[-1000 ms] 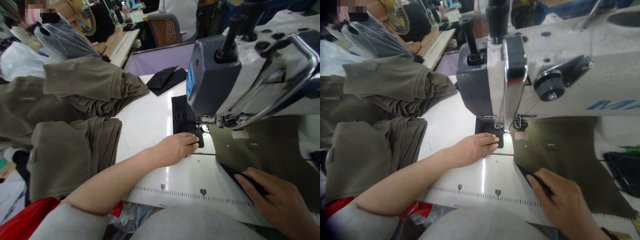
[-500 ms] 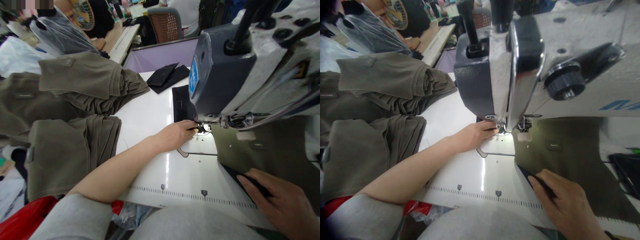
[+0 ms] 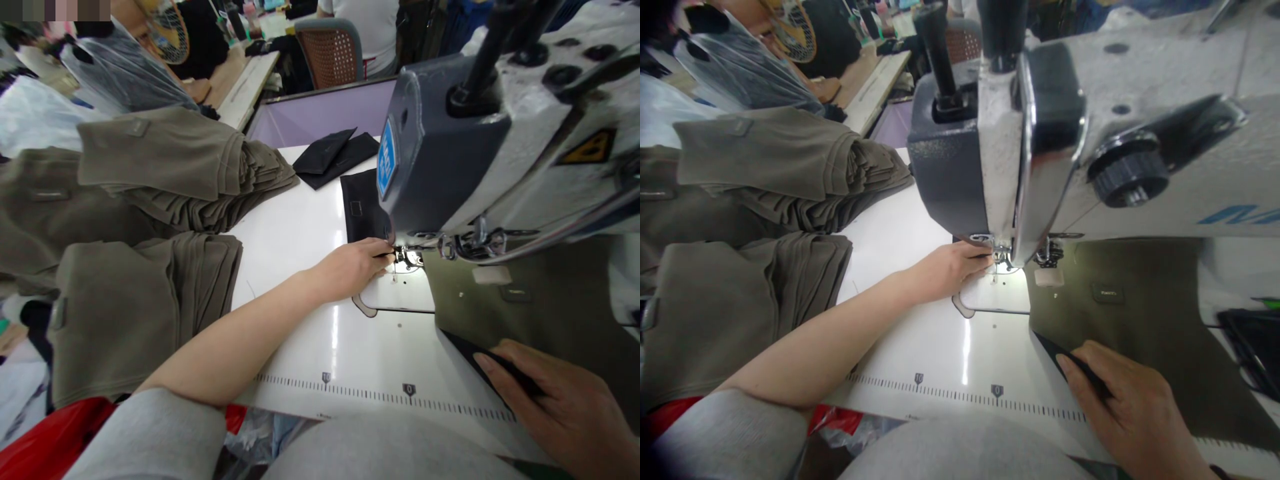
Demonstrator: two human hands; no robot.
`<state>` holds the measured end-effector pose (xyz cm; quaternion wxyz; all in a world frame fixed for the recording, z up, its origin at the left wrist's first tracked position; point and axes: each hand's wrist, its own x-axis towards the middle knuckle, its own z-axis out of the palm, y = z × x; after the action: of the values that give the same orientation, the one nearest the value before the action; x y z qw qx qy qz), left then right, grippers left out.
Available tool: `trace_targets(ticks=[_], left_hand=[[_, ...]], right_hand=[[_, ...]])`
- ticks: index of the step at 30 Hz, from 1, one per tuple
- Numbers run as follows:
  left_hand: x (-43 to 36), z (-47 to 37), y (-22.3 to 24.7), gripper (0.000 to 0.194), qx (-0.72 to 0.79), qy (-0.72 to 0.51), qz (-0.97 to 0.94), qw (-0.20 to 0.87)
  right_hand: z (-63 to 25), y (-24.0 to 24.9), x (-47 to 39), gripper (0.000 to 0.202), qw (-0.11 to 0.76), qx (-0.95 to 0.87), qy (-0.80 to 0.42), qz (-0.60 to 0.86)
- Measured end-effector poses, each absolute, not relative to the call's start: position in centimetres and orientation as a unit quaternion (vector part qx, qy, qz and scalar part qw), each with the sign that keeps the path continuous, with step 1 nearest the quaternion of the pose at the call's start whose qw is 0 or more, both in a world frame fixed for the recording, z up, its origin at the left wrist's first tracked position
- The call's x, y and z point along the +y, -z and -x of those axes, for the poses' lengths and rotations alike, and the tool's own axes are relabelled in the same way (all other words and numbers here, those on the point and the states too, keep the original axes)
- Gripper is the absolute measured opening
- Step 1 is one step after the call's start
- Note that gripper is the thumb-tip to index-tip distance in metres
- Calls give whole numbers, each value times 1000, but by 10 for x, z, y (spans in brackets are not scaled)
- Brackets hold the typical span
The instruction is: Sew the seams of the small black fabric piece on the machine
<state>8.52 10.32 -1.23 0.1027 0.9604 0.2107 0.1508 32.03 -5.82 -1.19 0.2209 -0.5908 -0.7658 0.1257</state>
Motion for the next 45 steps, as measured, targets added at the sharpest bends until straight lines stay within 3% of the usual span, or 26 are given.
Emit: trace_targets(ticks=[7,11,21,29,35,45], left_hand=[[106,-87,14,22,228,-133,-960,90],[115,-79,11,34,257,-132,-956,49],[50,-67,-15,35,261,35,-964,29],[39,-81,-12,29,237,27,-968,83],[40,-83,-2,31,196,-57,-975,85],[51,-84,0,29,204,-74,-973,80]], right_hand=[[-322,10,-56,22,221,-777,-131,575],[-322,12,-57,22,228,-767,-128,586],[-318,12,-58,26,222,-750,-131,609],[-324,13,-55,22,209,-782,-102,578],[-323,11,-54,21,219,-779,-109,578],[-320,11,-55,23,225,-775,-114,579]])
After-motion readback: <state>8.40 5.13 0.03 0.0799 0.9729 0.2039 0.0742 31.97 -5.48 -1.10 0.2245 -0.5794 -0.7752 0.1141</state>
